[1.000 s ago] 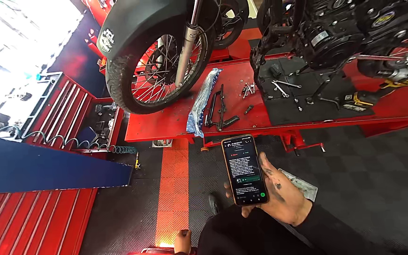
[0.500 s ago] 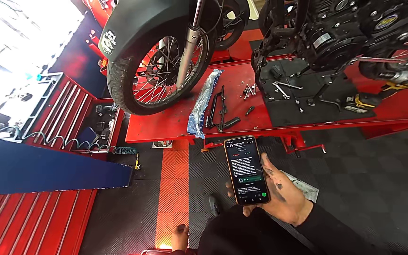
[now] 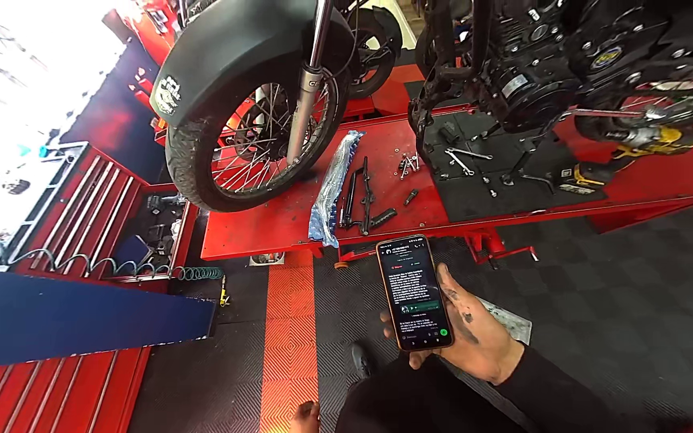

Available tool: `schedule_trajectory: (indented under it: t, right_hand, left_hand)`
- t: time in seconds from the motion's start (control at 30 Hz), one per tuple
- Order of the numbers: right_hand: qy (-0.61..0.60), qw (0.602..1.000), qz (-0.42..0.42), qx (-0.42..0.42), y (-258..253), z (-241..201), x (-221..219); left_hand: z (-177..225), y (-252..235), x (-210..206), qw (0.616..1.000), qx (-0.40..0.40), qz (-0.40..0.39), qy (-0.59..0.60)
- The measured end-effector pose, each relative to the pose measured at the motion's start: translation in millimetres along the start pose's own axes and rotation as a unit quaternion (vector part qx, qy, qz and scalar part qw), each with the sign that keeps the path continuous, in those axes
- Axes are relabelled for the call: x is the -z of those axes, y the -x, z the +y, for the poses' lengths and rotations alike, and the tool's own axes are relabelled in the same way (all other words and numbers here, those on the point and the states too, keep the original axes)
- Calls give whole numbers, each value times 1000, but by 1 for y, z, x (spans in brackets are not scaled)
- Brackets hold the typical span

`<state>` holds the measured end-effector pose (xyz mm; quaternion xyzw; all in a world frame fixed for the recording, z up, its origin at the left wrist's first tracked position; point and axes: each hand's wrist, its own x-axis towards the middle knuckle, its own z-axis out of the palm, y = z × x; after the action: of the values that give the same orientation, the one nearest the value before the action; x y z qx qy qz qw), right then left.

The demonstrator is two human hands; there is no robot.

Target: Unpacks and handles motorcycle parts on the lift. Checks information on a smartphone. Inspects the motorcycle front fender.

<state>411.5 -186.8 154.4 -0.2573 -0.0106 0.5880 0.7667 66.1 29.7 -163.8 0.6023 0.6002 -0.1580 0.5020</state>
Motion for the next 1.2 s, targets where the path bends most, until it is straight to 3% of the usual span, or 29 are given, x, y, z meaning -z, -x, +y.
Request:
schedule_trajectory:
  t: [1.2]
  right_hand:
    - [18,1000,-3,-1,-3,18,-11]
  left_hand:
    - [-22,9,14,999,14,13,38]
